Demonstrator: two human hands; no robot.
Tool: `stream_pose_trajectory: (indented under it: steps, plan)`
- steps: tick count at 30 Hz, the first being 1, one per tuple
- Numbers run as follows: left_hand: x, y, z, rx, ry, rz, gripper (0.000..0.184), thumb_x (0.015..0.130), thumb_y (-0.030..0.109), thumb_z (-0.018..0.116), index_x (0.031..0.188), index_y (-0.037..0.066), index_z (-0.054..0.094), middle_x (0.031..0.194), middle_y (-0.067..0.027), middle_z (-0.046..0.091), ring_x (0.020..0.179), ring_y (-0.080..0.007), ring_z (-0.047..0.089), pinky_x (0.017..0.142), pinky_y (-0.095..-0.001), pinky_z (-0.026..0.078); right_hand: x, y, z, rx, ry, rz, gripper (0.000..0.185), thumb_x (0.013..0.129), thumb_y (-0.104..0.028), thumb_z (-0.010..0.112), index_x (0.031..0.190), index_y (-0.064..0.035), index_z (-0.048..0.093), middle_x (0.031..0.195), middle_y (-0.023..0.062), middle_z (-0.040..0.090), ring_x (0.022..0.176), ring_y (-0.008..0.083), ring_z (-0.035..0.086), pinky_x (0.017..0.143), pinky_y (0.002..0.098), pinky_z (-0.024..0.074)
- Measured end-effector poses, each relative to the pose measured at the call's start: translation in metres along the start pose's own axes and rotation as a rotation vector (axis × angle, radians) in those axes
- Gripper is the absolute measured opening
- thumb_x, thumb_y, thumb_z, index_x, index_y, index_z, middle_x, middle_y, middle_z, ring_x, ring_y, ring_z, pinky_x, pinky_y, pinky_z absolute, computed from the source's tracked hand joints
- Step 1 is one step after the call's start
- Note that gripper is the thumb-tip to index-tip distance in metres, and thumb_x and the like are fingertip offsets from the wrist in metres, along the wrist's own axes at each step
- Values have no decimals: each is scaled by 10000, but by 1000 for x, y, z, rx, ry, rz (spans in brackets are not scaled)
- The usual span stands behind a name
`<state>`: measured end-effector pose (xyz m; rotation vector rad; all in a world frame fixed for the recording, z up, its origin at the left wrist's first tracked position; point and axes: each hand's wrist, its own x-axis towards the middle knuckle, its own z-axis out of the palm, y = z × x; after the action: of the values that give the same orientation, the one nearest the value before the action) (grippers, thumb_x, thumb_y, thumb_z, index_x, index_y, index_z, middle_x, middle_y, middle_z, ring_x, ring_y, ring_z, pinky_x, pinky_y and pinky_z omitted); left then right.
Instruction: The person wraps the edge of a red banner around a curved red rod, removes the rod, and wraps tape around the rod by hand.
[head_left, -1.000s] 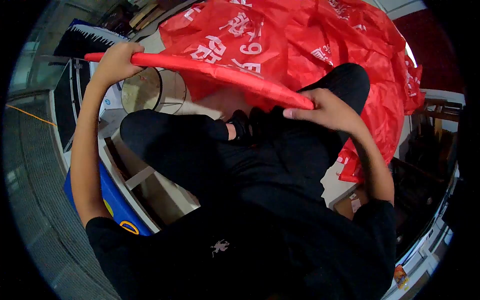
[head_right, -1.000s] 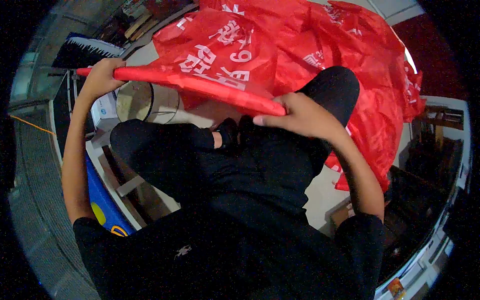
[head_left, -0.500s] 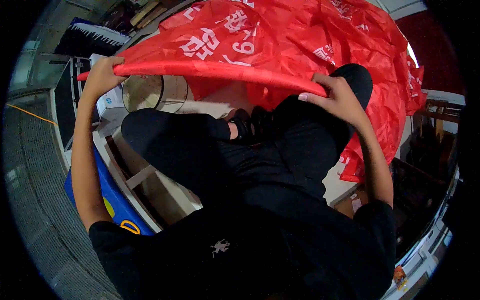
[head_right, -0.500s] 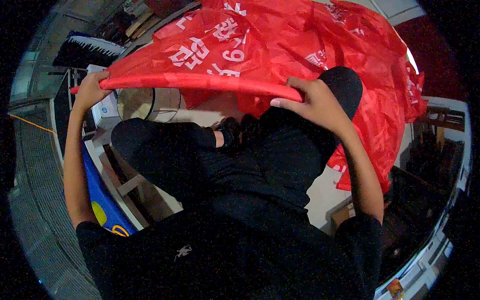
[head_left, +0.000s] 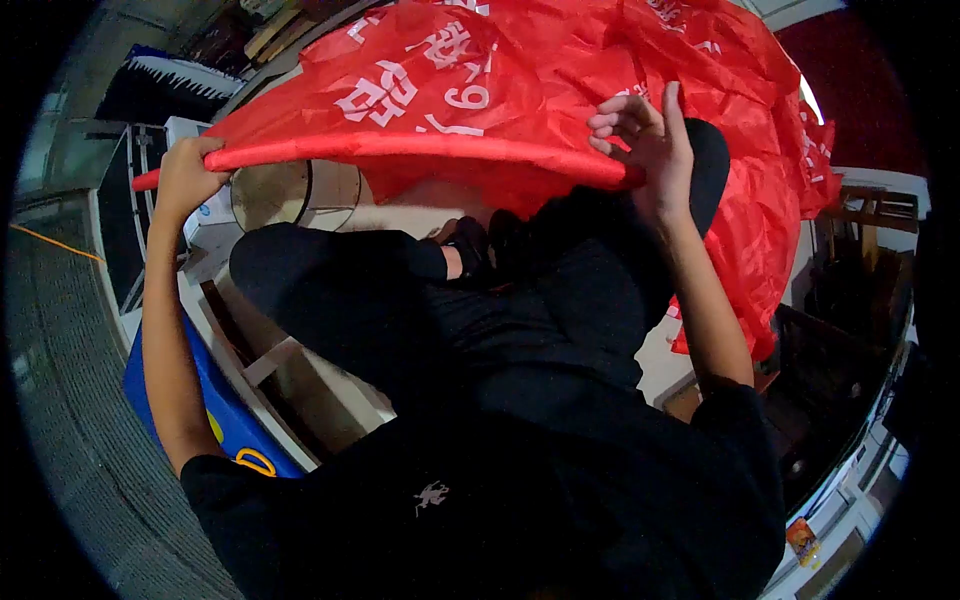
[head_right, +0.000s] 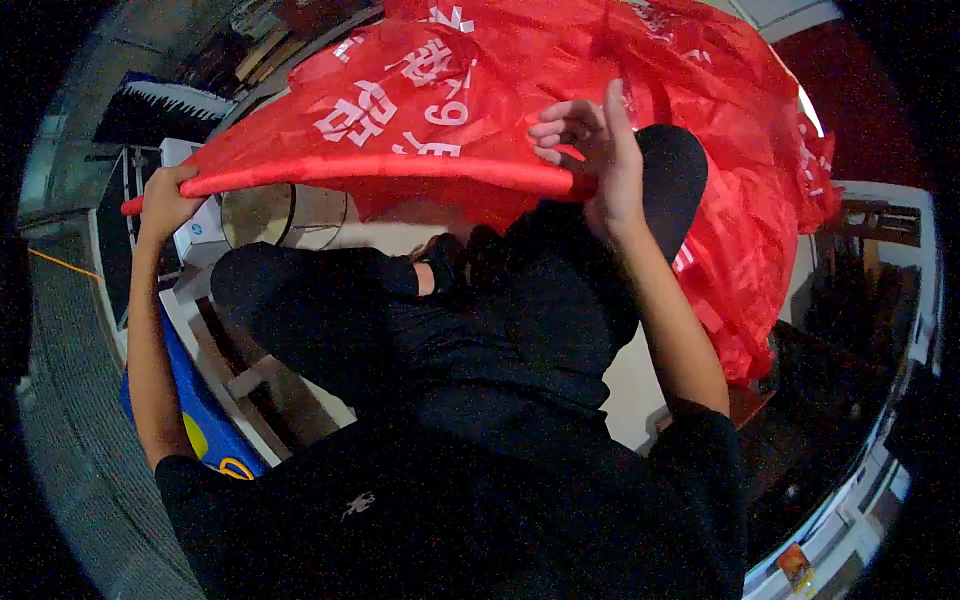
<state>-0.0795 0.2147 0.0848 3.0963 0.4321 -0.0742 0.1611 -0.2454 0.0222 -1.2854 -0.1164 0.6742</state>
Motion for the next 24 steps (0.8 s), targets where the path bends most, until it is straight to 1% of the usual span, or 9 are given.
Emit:
stream_pose_trajectory:
  steps: [4,6,10,11,13,16,17,21,24]
  plan:
    - [-5,-7,2,15,-25,18,205,660,204,730,706,35,624,714,-200,620,744,-417,615,649,-476,477,-1,5,2,-207,-75,-54,528,939,-547,559,976,-24,623,840,88,668,752,167,630,711,290,500]
    - [-4,-8,2,11,-35,16,211,662,191,730,714,28,607,722,-203,620,757,-420,614,655,-478,476,-10,-6,5,-1053,-327,-278,453,903,-474,655,955,-26,627,707,89,623,671,145,620,597,306,474]
    - [-4,-10,-3,-45,-36,32,210,662,172,726,729,21,596,745,-205,628,766,-423,616,666,-481,475,-21,-14,4,-1424,-411,-610,390,860,-373,741,840,-8,605,619,118,528,580,200,569,563,314,420]
    - [-5,-16,-3,-26,-1,42,215,666,169,727,752,20,598,760,-206,631,778,-422,619,677,-480,475,-18,-17,1,-1423,-412,-608,390,860,-373,741,840,-8,605,619,118,528,580,200,569,563,314,420]
    - [-6,-27,-3,-2,38,51,222,670,165,729,776,19,600,775,-208,635,791,-421,621,688,-479,476,-6,-24,-4,-1145,-631,-164,415,869,-435,706,886,-32,610,642,185,576,625,348,616,575,413,456]
    - [-4,-38,-3,-6,-68,-21,244,683,178,738,813,19,607,780,-209,634,812,-419,622,704,-471,478,-11,-31,3,-1346,-649,-265,345,870,-366,704,934,-43,604,656,166,599,660,362,634,600,440,481]
    - [-4,-39,-4,-3,-134,-22,253,687,184,743,818,17,605,764,-205,628,798,-416,619,701,-465,474,-15,-18,2,-1551,-419,-709,299,849,-312,707,944,-44,615,674,154,622,682,368,642,626,465,503]
    - [-2,-23,-15,-88,-38,79,254,684,170,752,773,1,584,704,-189,598,698,-410,584,658,-438,449,-14,-20,11,-1559,-416,-270,313,808,-326,727,947,-60,635,754,182,667,738,367,665,670,495,523]
    - [12,-41,-15,-135,-187,-19,269,680,148,755,731,-14,546,715,-185,573,686,-395,558,640,-416,426,0,-31,12,-1620,-415,-278,311,807,-312,726,952,-54,630,769,179,672,743,383,660,678,490,518]
